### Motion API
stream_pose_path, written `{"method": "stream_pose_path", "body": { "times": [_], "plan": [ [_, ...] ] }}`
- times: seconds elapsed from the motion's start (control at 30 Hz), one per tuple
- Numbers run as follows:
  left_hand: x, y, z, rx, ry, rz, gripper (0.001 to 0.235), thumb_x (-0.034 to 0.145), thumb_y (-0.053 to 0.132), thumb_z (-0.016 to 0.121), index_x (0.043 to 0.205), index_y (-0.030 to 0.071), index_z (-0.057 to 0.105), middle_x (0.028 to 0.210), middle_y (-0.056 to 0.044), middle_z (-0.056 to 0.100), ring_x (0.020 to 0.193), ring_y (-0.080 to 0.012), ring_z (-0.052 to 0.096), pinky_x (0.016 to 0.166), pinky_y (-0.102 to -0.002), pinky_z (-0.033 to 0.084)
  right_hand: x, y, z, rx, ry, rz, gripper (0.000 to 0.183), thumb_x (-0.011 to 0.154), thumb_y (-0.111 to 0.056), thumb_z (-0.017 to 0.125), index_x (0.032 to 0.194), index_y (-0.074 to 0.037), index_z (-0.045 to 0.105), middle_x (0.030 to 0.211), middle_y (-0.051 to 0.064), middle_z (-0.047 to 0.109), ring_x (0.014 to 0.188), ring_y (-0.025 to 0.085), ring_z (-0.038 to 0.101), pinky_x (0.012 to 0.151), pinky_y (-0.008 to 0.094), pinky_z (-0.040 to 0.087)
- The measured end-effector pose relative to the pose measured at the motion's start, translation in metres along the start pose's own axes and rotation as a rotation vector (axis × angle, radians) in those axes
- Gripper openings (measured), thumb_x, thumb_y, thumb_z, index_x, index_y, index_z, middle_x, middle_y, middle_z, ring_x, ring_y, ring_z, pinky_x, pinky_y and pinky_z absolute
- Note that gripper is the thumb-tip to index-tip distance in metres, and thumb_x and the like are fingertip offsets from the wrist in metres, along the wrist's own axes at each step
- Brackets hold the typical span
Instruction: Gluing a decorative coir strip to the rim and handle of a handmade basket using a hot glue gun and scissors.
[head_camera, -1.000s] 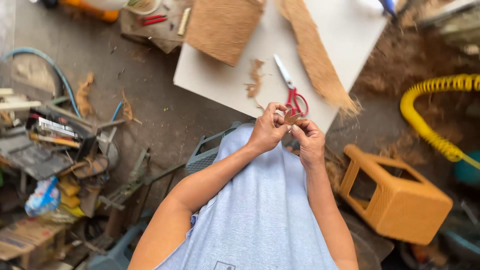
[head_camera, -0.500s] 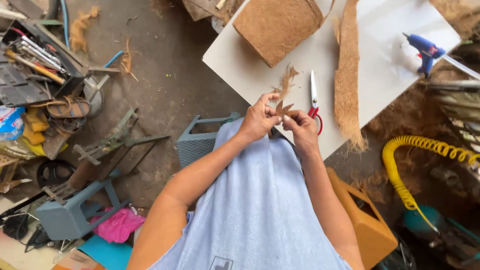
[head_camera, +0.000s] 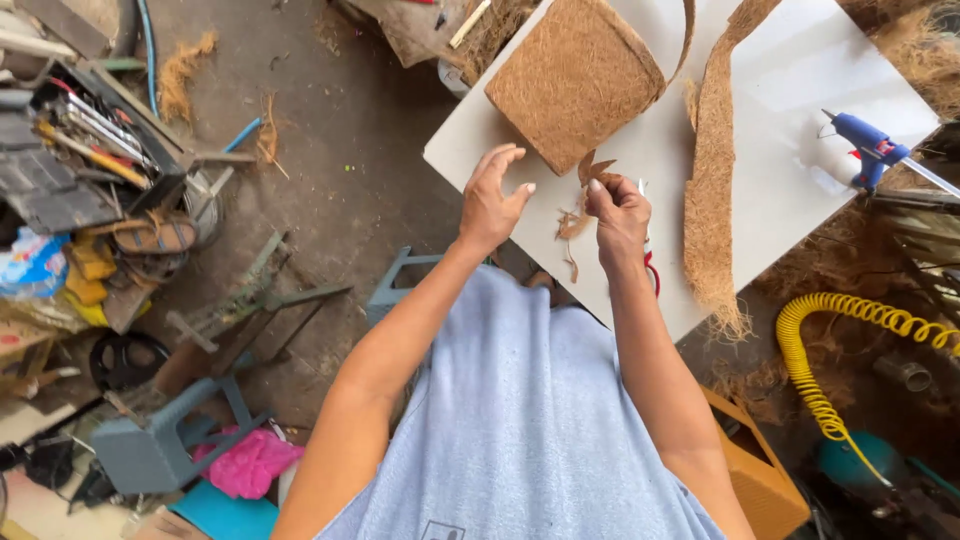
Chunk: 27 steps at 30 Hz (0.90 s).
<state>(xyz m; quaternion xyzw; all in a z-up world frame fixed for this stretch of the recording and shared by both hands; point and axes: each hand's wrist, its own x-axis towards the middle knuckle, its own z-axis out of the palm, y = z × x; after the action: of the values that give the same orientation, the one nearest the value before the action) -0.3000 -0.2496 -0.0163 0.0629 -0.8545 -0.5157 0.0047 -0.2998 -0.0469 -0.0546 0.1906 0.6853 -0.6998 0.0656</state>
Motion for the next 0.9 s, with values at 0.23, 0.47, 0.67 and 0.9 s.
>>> {"method": "stream_pose_path", "body": {
  "times": [0.23, 0.47, 0.67, 0.9],
  "plan": [
    [0.081, -0.008, -0.004, 0.277, -0.284, 0.180, 0.033, 0.091, 0.010, 0.071, 0.123, 0.016, 0.065, 0.134, -0.010, 0.057, 0.134, -0.0288, 0.048, 0.113, -0.045, 0.040, 0.045, 0.023, 0.051, -0.086, 0.158, -0.015, 0.009, 0.088, -0.013, 0.076, 0.084, -0.008, 0.070, 0.066, 0.002, 0.058, 0.063, 0.009, 0.056, 0.058, 0.022, 0.046],
    [0.100, -0.033, 0.002, 0.379, -0.393, 0.268, 0.024, 0.090, 0.021, 0.073, 0.114, 0.020, 0.070, 0.127, -0.004, 0.059, 0.126, -0.0237, 0.053, 0.103, -0.039, 0.045, 0.046, 0.038, 0.064, -0.228, 0.305, -0.058, 0.009, 0.084, -0.010, 0.079, 0.080, -0.008, 0.071, 0.069, 0.006, 0.058, 0.065, 0.012, 0.054, 0.059, 0.027, 0.045],
    [0.109, -0.027, 0.004, 0.302, -0.422, 0.283, 0.024, 0.093, 0.021, 0.069, 0.117, 0.018, 0.067, 0.107, -0.003, 0.059, 0.108, -0.0186, 0.057, 0.099, -0.040, 0.044, 0.032, 0.027, 0.067, -0.341, 0.398, -0.150, 0.011, 0.081, -0.008, 0.081, 0.082, -0.006, 0.070, 0.075, 0.010, 0.056, 0.069, 0.019, 0.058, 0.061, 0.030, 0.046],
    [0.121, -0.032, 0.004, 0.276, -0.454, 0.335, 0.026, 0.089, 0.023, 0.072, 0.114, 0.019, 0.067, 0.103, 0.000, 0.056, 0.102, -0.0169, 0.057, 0.094, -0.038, 0.045, 0.030, 0.025, 0.074, -0.339, 0.439, -0.180, 0.013, 0.081, -0.011, 0.082, 0.085, -0.007, 0.071, 0.088, 0.007, 0.057, 0.082, 0.020, 0.061, 0.067, 0.029, 0.049]
  ]
}}
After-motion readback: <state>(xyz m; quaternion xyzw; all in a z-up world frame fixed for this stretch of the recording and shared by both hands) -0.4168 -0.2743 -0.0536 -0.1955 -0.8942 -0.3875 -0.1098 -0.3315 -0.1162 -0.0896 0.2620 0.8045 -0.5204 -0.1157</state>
